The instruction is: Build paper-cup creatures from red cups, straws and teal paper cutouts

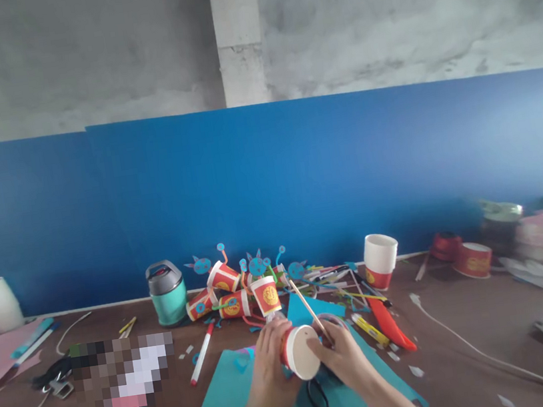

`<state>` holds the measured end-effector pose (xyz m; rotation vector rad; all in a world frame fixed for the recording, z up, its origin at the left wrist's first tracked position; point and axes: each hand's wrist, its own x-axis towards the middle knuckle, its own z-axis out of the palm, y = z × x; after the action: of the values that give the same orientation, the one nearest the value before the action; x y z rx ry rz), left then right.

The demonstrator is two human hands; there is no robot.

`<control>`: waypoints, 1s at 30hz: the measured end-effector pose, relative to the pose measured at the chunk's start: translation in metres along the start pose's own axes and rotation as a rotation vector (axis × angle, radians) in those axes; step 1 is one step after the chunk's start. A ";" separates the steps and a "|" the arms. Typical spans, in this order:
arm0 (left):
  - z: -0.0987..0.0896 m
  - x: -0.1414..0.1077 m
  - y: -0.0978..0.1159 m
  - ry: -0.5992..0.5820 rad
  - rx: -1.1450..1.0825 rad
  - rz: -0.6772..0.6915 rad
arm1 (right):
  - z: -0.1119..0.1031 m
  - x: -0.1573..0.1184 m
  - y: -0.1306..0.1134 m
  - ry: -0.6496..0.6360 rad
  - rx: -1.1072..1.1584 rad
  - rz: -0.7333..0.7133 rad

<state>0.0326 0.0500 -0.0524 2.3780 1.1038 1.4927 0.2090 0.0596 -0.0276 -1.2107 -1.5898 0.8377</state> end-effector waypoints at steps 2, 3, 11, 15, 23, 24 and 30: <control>0.000 0.000 0.001 0.003 0.009 -0.006 | 0.001 0.000 -0.002 -0.003 -0.013 0.001; 0.000 0.000 0.001 0.005 0.011 -0.009 | 0.001 0.000 -0.003 -0.003 -0.016 0.006; 0.000 0.000 0.002 0.014 0.017 0.004 | 0.005 -0.001 -0.004 0.066 0.020 0.021; 0.001 -0.001 0.004 0.032 0.027 0.024 | 0.006 0.001 -0.001 0.050 0.028 0.041; 0.000 0.002 0.010 0.030 0.048 0.069 | 0.006 0.001 0.000 0.079 0.012 0.016; 0.000 0.003 0.010 0.032 0.049 0.074 | 0.006 0.001 0.000 0.084 0.023 0.017; 0.001 0.003 0.008 0.025 0.071 0.064 | 0.004 0.001 0.001 0.064 0.037 0.020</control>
<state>0.0385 0.0460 -0.0471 2.4703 1.1143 1.5322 0.2050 0.0608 -0.0294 -1.2175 -1.5071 0.8294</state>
